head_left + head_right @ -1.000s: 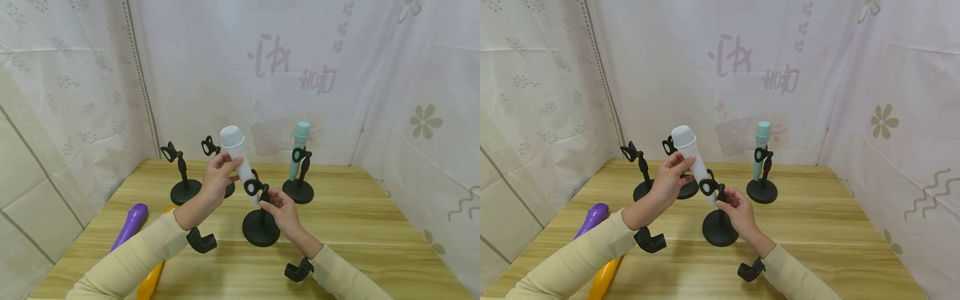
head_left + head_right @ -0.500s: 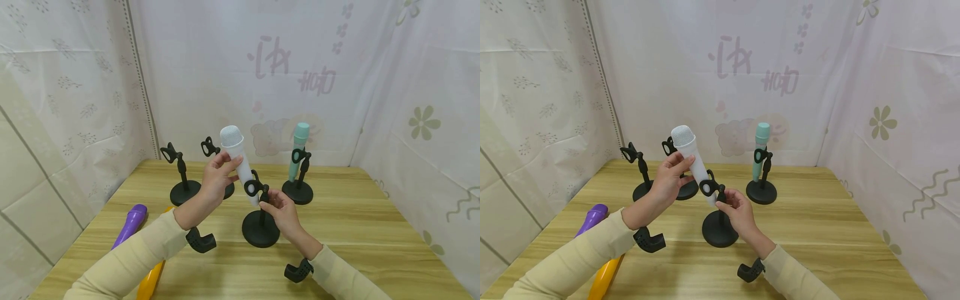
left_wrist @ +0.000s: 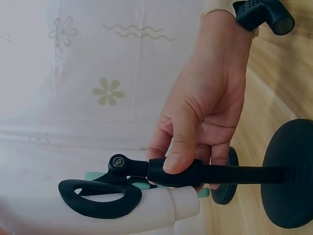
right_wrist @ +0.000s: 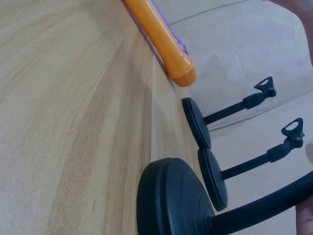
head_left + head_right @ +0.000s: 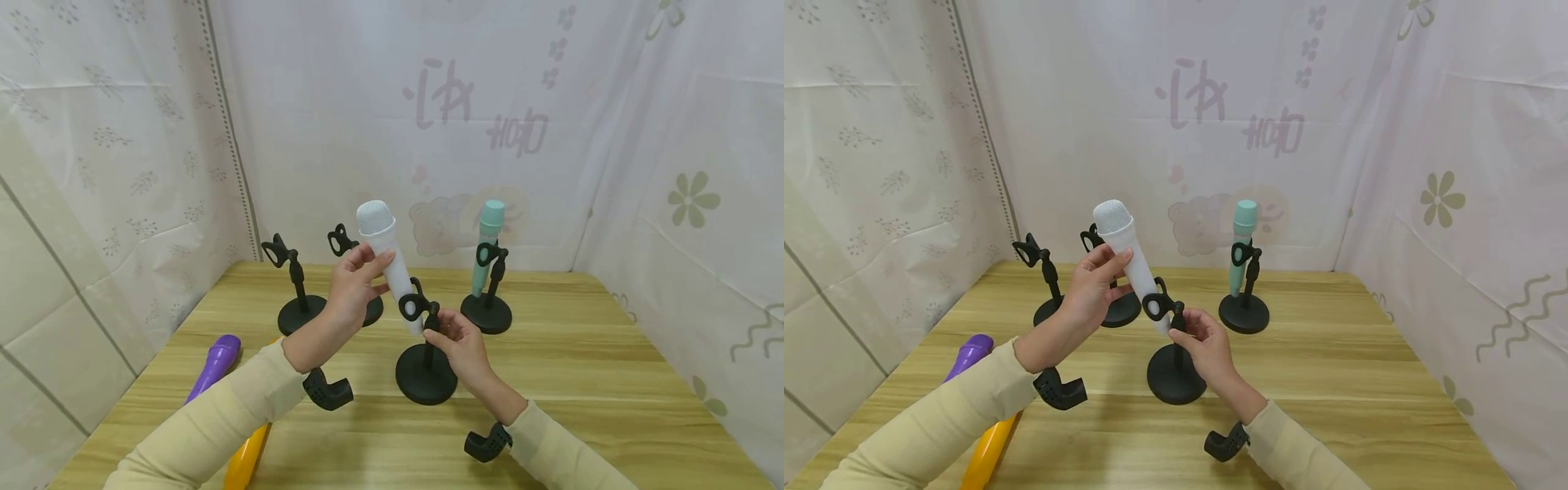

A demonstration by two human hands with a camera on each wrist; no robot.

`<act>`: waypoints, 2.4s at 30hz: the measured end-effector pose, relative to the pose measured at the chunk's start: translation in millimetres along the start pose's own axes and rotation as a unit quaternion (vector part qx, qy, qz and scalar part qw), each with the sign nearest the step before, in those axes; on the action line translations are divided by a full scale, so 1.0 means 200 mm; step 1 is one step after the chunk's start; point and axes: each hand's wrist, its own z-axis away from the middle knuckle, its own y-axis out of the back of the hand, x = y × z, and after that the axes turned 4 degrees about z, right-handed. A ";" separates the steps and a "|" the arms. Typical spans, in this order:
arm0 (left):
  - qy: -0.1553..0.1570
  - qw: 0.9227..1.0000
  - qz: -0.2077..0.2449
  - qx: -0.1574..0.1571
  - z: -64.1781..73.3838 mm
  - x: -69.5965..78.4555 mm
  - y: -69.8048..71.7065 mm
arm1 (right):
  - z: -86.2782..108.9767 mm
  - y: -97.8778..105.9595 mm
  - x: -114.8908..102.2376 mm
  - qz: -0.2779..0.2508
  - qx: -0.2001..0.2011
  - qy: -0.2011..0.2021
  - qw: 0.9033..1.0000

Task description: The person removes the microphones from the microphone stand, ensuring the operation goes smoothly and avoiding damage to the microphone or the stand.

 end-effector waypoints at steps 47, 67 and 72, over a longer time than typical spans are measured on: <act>0.012 0.999 0.044 0.013 -0.02 0.04 0.05 | -0.01 0.00 0.01 0.001 0.008 0.007 1.000; 0.012 0.997 0.060 0.041 -0.02 0.04 0.08 | -0.01 0.00 0.01 -0.005 0.006 -0.008 1.000; 0.012 0.997 0.064 0.050 -0.01 0.04 0.09 | 0.00 0.00 0.00 -0.010 0.005 -0.010 1.000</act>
